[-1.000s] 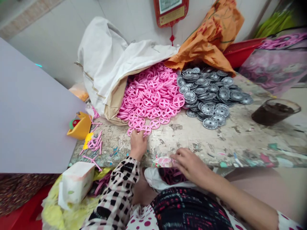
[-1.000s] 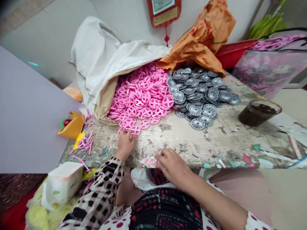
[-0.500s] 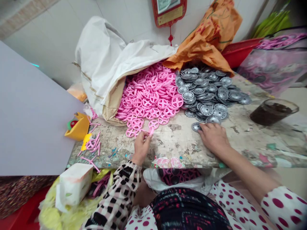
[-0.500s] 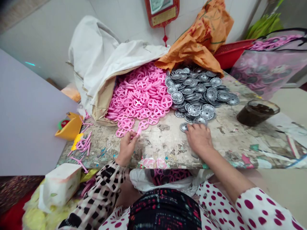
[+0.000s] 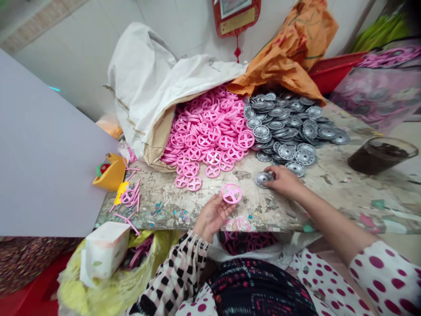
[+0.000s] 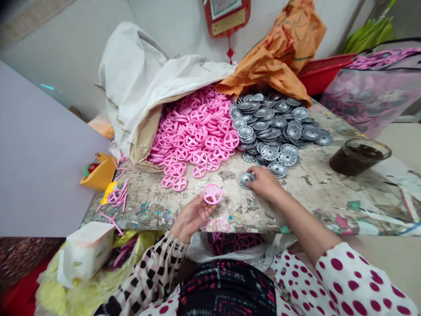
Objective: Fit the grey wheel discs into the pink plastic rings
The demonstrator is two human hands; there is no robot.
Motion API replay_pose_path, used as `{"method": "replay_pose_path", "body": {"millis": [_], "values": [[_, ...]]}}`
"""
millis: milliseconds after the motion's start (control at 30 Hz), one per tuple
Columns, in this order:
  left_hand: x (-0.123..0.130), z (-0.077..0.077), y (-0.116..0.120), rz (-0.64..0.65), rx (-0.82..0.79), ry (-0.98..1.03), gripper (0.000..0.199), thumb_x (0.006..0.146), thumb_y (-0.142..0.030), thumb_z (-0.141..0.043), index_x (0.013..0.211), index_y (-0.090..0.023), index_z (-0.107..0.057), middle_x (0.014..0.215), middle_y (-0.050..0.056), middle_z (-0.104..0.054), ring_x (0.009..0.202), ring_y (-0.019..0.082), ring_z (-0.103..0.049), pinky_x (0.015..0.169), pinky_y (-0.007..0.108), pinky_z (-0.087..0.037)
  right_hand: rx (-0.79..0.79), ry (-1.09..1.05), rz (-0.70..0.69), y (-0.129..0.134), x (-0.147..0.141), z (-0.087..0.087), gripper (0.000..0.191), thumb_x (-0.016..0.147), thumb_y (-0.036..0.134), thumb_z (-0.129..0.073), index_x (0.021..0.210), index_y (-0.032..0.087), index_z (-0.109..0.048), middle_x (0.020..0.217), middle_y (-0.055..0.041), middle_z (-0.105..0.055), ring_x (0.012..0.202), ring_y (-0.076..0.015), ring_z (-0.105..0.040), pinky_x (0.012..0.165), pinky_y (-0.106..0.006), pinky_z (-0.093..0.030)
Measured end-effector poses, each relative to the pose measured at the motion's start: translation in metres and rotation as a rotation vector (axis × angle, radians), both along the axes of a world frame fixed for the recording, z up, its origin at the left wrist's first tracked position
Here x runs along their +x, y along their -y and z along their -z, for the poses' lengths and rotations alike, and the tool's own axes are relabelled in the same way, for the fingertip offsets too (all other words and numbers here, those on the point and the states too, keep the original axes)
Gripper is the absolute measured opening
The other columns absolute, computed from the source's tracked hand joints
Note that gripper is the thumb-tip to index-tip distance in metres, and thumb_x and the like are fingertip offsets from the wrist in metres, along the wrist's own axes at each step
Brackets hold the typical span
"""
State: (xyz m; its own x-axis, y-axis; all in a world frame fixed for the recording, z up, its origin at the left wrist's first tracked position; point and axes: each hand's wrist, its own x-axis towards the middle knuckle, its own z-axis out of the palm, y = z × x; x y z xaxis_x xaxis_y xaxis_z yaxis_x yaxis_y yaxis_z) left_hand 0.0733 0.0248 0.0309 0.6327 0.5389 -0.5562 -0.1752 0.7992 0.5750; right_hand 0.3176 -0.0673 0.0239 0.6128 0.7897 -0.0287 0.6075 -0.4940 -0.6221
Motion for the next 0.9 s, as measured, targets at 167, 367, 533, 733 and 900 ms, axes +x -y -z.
{"method": "replay_pose_path", "body": {"millis": [167,367,533,733,900], "values": [[0.003,-0.004,0.006,-0.038,0.030,0.011,0.013,0.082,-0.021,-0.061,0.092,-0.015,-0.056,0.089,0.007,-0.068,0.080,0.015,-0.066,0.072,0.027,-0.056,0.470,-0.544,0.014,0.002,-0.057,-0.008,0.026,0.069,0.041,-0.062,0.083,0.020,-0.057,0.065,0.0026,-0.051,0.057,-0.0134,-0.047,0.056,-0.026,-0.038],[0.008,-0.011,0.022,-0.002,0.171,0.080,0.028,0.072,-0.025,-0.073,0.090,-0.017,-0.054,0.087,0.002,-0.066,0.073,0.012,-0.065,0.068,0.026,-0.055,0.512,-0.267,-0.068,0.006,-0.118,-0.013,0.010,0.079,0.030,-0.056,0.081,0.020,-0.055,0.077,-0.0011,-0.052,0.071,-0.0160,-0.051,0.067,-0.029,-0.041],[0.006,-0.016,0.027,-0.005,0.303,0.053,0.031,0.068,-0.026,-0.076,0.086,-0.016,-0.053,0.085,0.001,-0.066,0.073,0.012,-0.063,0.064,0.025,-0.053,0.480,-0.214,-0.110,0.011,-0.124,-0.019,0.024,0.076,0.028,-0.060,0.097,0.019,-0.054,0.089,-0.0036,-0.053,0.079,-0.0176,-0.052,0.074,-0.032,-0.042],[0.003,-0.018,0.027,0.012,0.329,0.016,0.036,0.061,-0.027,-0.080,0.082,-0.018,-0.052,0.077,-0.001,-0.065,0.063,0.011,-0.061,0.058,0.023,-0.051,0.432,-0.573,-0.162,0.012,-0.126,-0.019,0.023,0.075,0.030,-0.059,0.096,0.022,-0.055,0.080,0.0005,-0.059,0.074,-0.0160,-0.055,0.068,-0.028,-0.044],[-0.003,-0.015,0.027,0.067,0.326,-0.035,0.039,0.059,-0.027,-0.080,0.082,-0.018,-0.051,0.075,-0.002,-0.063,0.057,0.011,-0.059,0.053,0.023,-0.050,0.405,-0.597,-0.129,0.015,-0.131,-0.011,0.019,0.072,0.030,-0.062,0.089,0.022,-0.056,0.073,0.0029,-0.059,0.067,-0.0144,-0.053,0.063,-0.026,-0.043]]}}
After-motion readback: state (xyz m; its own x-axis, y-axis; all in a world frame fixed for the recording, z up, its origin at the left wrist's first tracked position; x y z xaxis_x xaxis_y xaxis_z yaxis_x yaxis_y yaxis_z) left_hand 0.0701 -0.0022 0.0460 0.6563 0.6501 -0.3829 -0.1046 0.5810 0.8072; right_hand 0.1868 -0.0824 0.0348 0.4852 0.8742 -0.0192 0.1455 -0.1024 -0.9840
